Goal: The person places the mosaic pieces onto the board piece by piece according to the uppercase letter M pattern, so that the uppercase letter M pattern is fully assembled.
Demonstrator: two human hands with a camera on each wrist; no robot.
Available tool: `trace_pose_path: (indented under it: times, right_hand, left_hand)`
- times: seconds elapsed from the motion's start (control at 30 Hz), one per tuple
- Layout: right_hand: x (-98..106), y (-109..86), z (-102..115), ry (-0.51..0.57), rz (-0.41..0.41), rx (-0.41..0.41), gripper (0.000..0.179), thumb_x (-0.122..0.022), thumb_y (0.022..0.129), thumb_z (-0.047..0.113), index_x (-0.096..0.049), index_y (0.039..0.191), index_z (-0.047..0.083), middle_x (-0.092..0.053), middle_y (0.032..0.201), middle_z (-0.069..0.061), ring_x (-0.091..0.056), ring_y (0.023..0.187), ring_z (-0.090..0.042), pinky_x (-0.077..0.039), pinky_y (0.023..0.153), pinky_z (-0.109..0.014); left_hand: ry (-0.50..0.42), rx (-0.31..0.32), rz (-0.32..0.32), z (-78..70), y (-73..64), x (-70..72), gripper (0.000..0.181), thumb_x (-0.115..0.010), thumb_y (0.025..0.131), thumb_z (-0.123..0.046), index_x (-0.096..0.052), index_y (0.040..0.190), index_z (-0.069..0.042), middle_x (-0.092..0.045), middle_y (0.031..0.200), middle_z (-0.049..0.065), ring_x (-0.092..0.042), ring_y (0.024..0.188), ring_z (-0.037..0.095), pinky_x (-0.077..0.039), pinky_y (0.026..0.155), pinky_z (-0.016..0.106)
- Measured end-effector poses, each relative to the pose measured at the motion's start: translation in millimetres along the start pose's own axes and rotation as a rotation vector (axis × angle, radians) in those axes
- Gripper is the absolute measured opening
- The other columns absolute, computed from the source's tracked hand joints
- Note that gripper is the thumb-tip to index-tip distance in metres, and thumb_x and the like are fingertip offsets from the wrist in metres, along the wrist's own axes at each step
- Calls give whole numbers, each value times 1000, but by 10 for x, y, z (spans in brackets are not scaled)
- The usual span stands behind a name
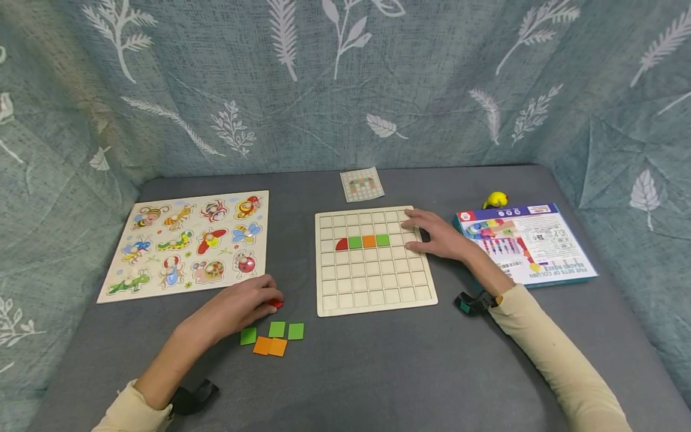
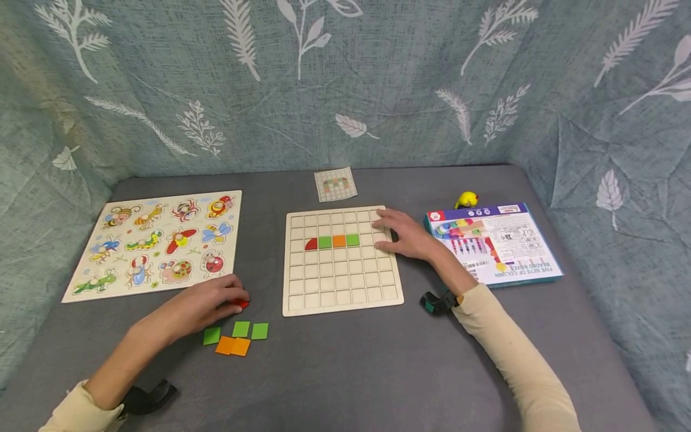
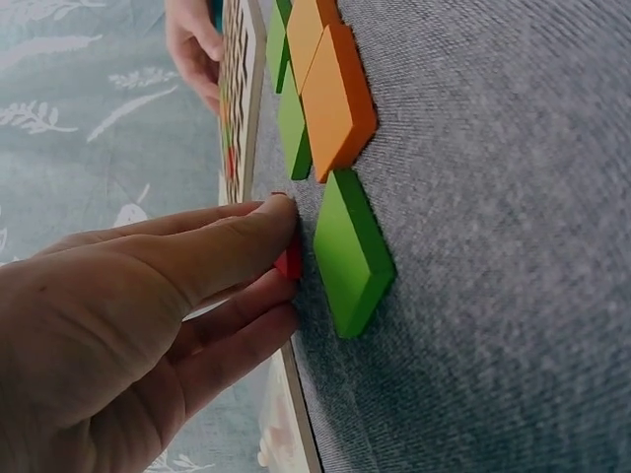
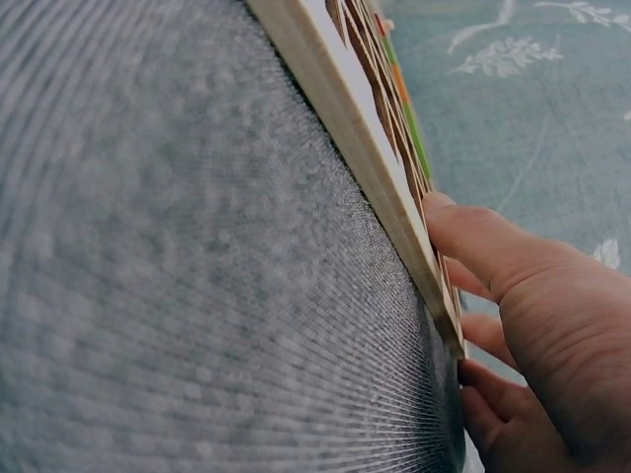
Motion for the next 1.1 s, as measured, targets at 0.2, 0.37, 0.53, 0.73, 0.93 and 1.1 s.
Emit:
trace_pose_path:
  times: [0.2,0.37,0.53,0.73,0.93,1.1]
  right_hand:
    - [-10,1,-11,11,8,-11,49,-66,92,24,-54,136,6,-29,157,-17,-19,148,-39,-20,115,-61]
    - [-2,3,-10,7,5,-10,50,-67,91,25,-54,136,6,-29,157,-18,-19,148,-40,-20,115,-61]
    - [5,7,-16,8,1,-6,50,-68,91,24,-55,135,6,-30,157,-18,-19,148,-39,-21,115,-60]
    - [-4,10,-13,4,4,-4,49,-67,91,24,-55,135,6,-30,157,-18,-20,147,-40,-21,115,-60]
    - [-13,16,-21,5,8,-8,49,-66,92,25,-54,136,7,-29,157,-17,-20,147,-40,-21,115,-60]
    - [-6,7,-31,-7,-13,15,49,-66,92,30,-55,135,7,-31,156,-19,-22,146,-41,-22,113,-62]
  left_hand:
    - [-36,-1,32,-1,-3,16,14,-73,85,-13,-73,99,-14,-60,96,-6,-54,82,4,-52,74,24]
    - [-26,3,67,-18,6,45,19,-74,83,-8,-74,102,-10,-62,102,-2,-59,87,9,-54,76,27]
    - [-27,7,94,-27,22,61,19,-73,84,-6,-73,102,-11,-62,99,-3,-57,84,8,-53,75,27]
    - [-69,-4,83,-28,73,47,15,-72,86,-12,-72,101,-13,-60,96,-5,-53,81,5,-51,72,23]
    - [-61,16,56,-45,135,59,18,-73,85,-13,-72,103,-14,-62,103,-3,-57,86,8,-53,76,26]
    - [-70,24,83,-48,228,91,21,-72,86,-12,-72,107,-13,-66,105,-1,-59,88,11,-55,79,31]
Point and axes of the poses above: each hand's wrist, its own y-axis towards the middle knuckle, its own x-axis out of the back of the hand, z = x × y, the point moved 1 cm from there along y, towards the middle knuckle
